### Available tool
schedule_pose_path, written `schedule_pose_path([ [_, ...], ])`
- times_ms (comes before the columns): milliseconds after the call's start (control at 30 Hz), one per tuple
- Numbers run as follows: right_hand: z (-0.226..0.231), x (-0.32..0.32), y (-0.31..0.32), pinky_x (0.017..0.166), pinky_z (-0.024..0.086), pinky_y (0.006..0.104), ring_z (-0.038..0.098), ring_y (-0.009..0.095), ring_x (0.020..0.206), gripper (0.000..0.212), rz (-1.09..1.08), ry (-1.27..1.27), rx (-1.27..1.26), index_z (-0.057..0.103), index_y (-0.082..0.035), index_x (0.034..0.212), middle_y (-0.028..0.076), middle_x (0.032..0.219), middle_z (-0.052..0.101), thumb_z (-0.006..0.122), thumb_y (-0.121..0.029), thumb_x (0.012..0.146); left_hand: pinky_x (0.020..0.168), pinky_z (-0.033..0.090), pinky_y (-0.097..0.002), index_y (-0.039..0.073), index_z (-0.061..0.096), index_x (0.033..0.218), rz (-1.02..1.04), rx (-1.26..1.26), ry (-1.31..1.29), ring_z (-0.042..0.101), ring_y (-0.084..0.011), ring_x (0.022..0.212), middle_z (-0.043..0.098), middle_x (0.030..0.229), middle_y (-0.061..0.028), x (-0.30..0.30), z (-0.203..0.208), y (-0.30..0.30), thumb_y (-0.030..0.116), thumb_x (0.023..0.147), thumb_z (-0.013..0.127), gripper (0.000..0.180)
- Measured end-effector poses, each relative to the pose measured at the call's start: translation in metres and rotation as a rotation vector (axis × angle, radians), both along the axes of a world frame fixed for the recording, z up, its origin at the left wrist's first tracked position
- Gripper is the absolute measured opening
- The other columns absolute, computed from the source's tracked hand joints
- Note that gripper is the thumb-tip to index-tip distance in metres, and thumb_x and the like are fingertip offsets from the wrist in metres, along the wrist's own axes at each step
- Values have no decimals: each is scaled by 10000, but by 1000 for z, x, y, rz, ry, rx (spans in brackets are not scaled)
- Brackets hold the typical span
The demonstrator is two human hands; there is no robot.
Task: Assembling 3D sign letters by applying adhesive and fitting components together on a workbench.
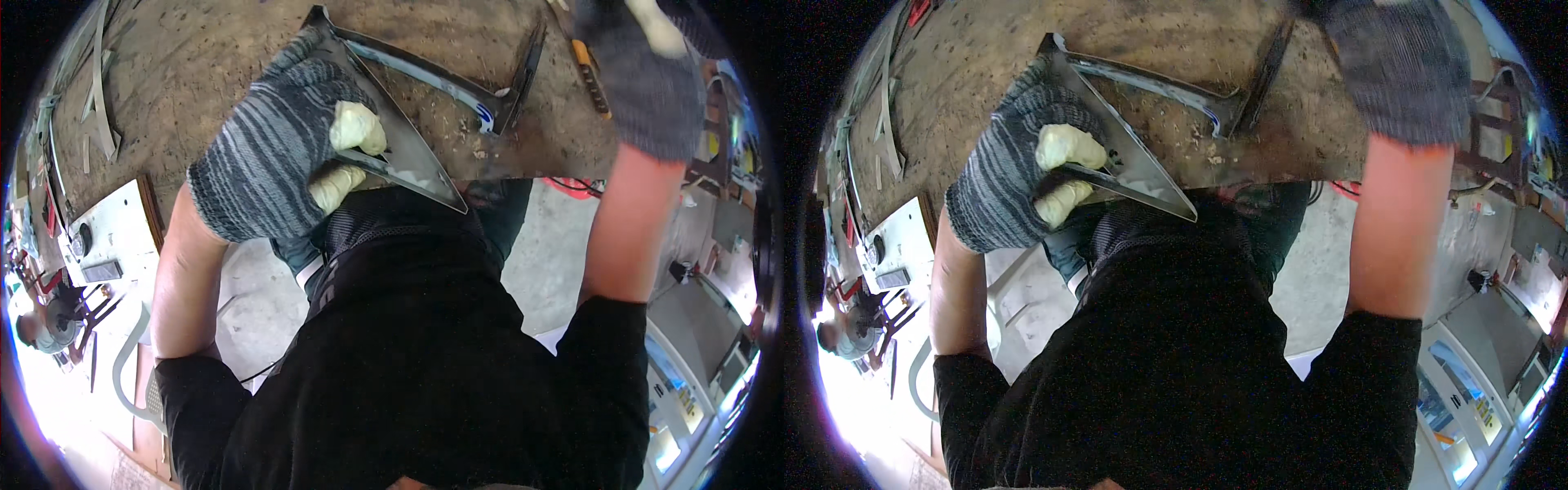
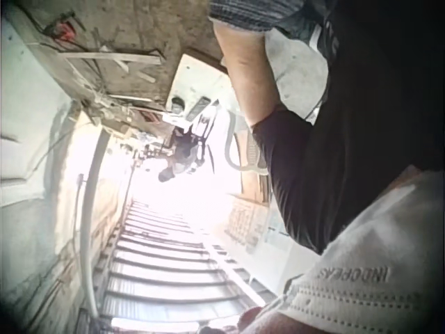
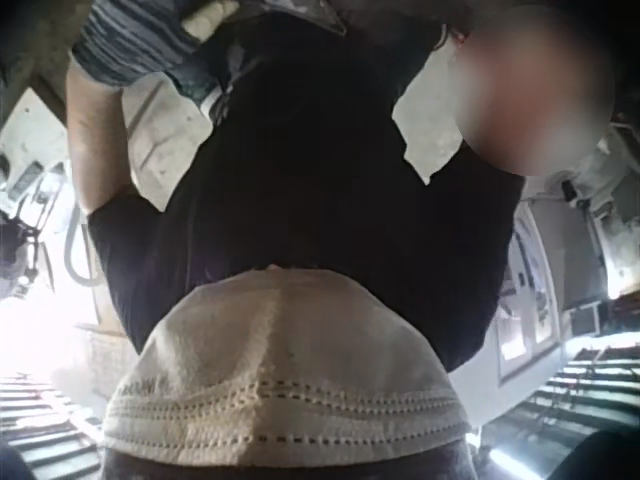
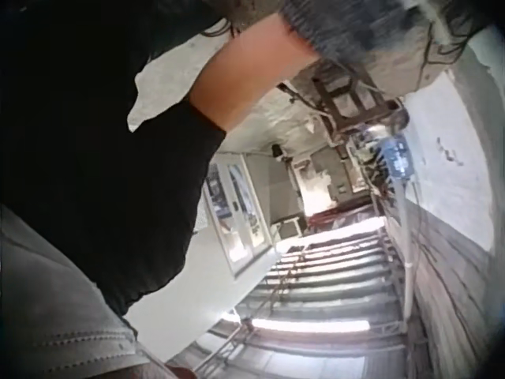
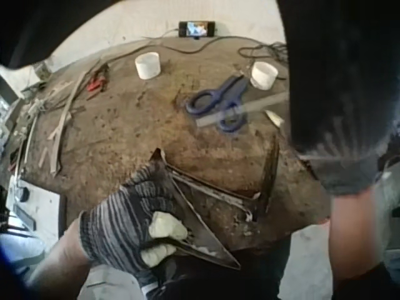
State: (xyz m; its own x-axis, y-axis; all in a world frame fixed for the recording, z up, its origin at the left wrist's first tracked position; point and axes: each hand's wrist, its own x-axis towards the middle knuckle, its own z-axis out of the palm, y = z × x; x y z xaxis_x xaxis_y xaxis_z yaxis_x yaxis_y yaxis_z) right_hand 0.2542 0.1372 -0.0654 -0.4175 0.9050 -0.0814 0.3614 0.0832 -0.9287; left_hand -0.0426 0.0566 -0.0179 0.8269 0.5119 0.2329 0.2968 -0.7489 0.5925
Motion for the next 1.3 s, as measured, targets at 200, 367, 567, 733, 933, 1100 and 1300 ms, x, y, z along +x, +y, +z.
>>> schedule_pose_path([
  [200,12,168,-122,1096,301,254,393,206,1276,1010,39,1204,-646,231,58,1449,134,1358,387,636,-609,808,848,451,-424,83,676,891,-8,-14,95,604,-318,888,647,866,-98,23,21,-10,73,625,772,283],
  [367,-49,154,-156,1051,363,281,469,206,1172,1130,168,1045,-438,264,105,1394,169,1280,422,669,-704,717,844,445,-429,70,670,880,-61,-21,113,605,-321,894,645,872,-115,18,12,-4,35,624,765,275],
  [567,-94,90,-209,1215,111,349,233,280,1437,1427,191,1648,-624,66,118,1472,202,1557,193,776,-703,544,981,387,-466,127,703,886,-61,-30,86,613,-307,900,666,870,-62,23,10,0,126,625,777,271],
  [733,19,1,-194,953,514,339,641,217,1065,299,-327,461,145,598,30,1171,166,1158,648,634,-64,889,1034,345,-526,83,644,903,-90,0,112,623,-321,885,662,891,-122,15,11,-1,50,669,754,261],
  [933,-3,-3,-218,948,513,338,640,233,1063,338,-300,411,36,594,21,1178,162,1158,649,636,-95,863,1062,329,-518,127,707,896,-26,-26,120,612,-321,923,664,899,-73,15,9,-3,130,613,779,292],
  [1100,19,-3,-209,952,504,334,638,243,1067,352,-237,370,123,595,12,1177,148,1150,653,625,-103,845,1021,358,-503,77,647,915,-91,-37,110,625,-310,894,667,909,-117,14,9,-4,68,687,756,252],
  [1300,-79,21,-241,1065,350,481,411,425,1267,982,89,950,304,430,17,1380,329,1370,389,590,-681,707,968,395,-461,107,707,876,-44,-7,70,607,-319,875,662,868,-84,22,10,-2,98,608,773,276],
])
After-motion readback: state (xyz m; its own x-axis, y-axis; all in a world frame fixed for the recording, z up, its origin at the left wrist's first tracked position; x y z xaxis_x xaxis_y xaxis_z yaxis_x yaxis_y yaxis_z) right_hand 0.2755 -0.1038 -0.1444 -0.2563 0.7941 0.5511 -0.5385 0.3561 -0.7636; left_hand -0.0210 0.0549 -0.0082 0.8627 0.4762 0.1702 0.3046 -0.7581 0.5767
